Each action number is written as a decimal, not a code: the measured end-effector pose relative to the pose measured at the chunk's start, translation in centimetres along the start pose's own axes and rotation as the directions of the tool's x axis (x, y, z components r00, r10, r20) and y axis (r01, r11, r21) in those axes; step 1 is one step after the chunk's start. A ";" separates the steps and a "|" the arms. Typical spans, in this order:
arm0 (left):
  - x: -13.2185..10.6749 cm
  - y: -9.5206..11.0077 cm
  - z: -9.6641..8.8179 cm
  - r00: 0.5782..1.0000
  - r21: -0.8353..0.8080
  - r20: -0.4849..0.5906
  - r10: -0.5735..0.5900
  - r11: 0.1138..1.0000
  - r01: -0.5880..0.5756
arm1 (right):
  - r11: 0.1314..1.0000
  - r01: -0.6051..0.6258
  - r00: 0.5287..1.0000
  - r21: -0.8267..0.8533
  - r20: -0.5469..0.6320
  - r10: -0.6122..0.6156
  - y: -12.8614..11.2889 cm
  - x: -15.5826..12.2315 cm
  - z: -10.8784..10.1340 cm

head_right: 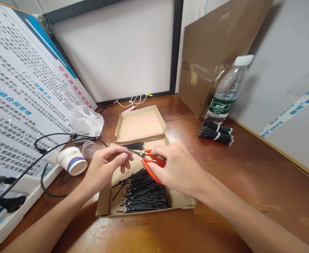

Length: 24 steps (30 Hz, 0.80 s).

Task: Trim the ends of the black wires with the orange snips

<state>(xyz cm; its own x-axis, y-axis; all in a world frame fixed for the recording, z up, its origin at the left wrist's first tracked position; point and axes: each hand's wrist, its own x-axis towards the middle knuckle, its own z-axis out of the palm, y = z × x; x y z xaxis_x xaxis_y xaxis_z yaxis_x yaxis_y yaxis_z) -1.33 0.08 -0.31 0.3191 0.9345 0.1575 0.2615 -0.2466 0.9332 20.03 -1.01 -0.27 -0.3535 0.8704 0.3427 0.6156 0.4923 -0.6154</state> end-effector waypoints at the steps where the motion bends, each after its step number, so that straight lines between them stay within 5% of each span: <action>1: 0.0 0.0 0.0 1.000 0.002 -0.003 0.000 1.000 0.000 | 1.000 -0.006 1.000 0.003 0.000 0.006 0.0 0.0 0.0; 24: -0.1 0.4 0.1 0.999 0.012 0.003 -0.034 0.999 0.034 | 1.000 -0.011 0.999 0.006 0.030 0.011 -0.2 -0.1 0.2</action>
<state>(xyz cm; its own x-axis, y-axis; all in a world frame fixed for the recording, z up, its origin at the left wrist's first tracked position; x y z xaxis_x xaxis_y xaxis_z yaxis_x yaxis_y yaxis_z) -1.14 -0.11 -0.04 0.3125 0.9418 0.1243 0.2834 -0.2174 0.9340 19.82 -1.18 -0.36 -0.3677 0.8753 0.3141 0.6153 0.4822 -0.6236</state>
